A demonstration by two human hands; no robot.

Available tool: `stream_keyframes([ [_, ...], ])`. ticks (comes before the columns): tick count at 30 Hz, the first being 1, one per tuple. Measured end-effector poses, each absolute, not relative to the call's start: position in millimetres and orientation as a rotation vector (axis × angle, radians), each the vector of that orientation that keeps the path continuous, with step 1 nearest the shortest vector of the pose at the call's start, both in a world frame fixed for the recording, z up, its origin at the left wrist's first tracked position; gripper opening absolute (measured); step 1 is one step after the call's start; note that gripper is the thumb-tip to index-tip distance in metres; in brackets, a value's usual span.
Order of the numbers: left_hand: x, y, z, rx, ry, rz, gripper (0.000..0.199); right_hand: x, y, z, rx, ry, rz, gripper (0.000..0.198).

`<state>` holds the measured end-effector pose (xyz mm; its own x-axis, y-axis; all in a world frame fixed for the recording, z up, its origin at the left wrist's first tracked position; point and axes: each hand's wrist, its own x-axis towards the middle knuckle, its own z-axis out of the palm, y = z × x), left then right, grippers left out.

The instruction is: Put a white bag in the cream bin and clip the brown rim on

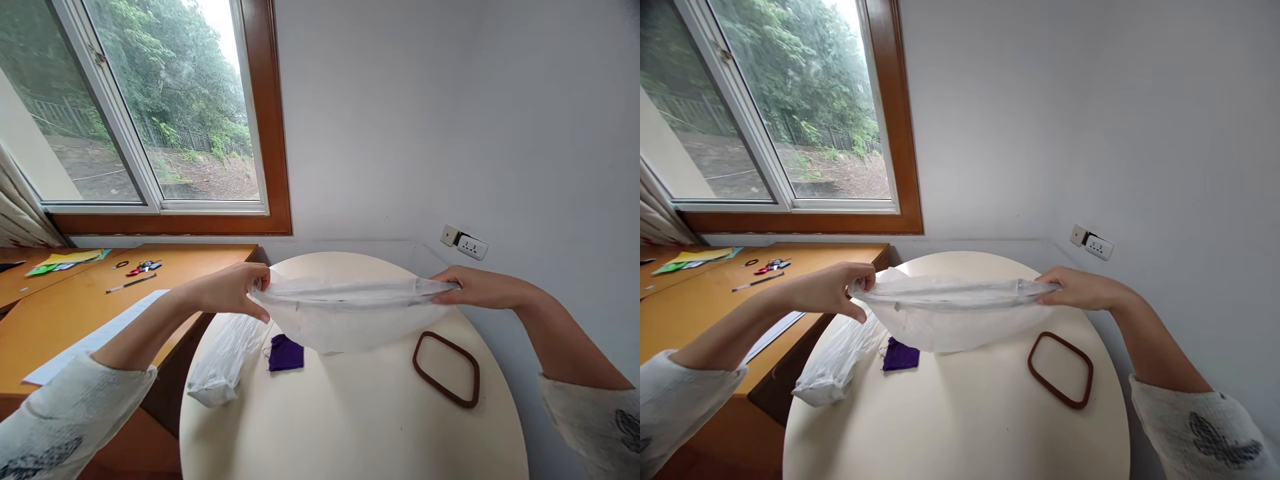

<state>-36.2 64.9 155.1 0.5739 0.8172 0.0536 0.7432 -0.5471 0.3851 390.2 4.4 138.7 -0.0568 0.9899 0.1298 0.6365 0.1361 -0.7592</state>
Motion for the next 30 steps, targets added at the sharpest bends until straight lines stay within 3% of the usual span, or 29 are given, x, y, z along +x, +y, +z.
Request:
stream_keyframes([
  [3,-31.0,64.8,153.1,2.638,1.331,0.411,0.029,393.0,13.2,141.1,-1.531,-1.917,0.955,0.014],
  [9,-4.2,81.3,161.7,2.180,1.250,0.899,0.009,364.9,39.1,151.1,-1.172,-1.650,0.840,0.026],
  [13,30.8,103.2,166.1,1.763,1.013,1.167,0.016,313.5,64.6,156.7,-0.923,-1.617,0.921,0.024],
  [18,72.1,118.9,164.4,1.716,0.980,1.181,0.021,246.7,94.8,146.9,-0.787,-1.671,1.178,0.024],
  [21,77.9,116.2,165.2,1.723,0.942,1.134,0.029,224.0,105.7,136.7,-0.712,-1.586,1.304,0.024],
  [25,64.0,101.1,153.3,1.706,0.878,1.212,0.043,214.4,117.0,131.6,-0.817,-1.271,1.200,0.018],
  [30,51.2,64.1,85.8,1.800,1.034,1.304,0.098,213.5,132.8,143.7,-0.800,-1.080,1.082,0.020],
])
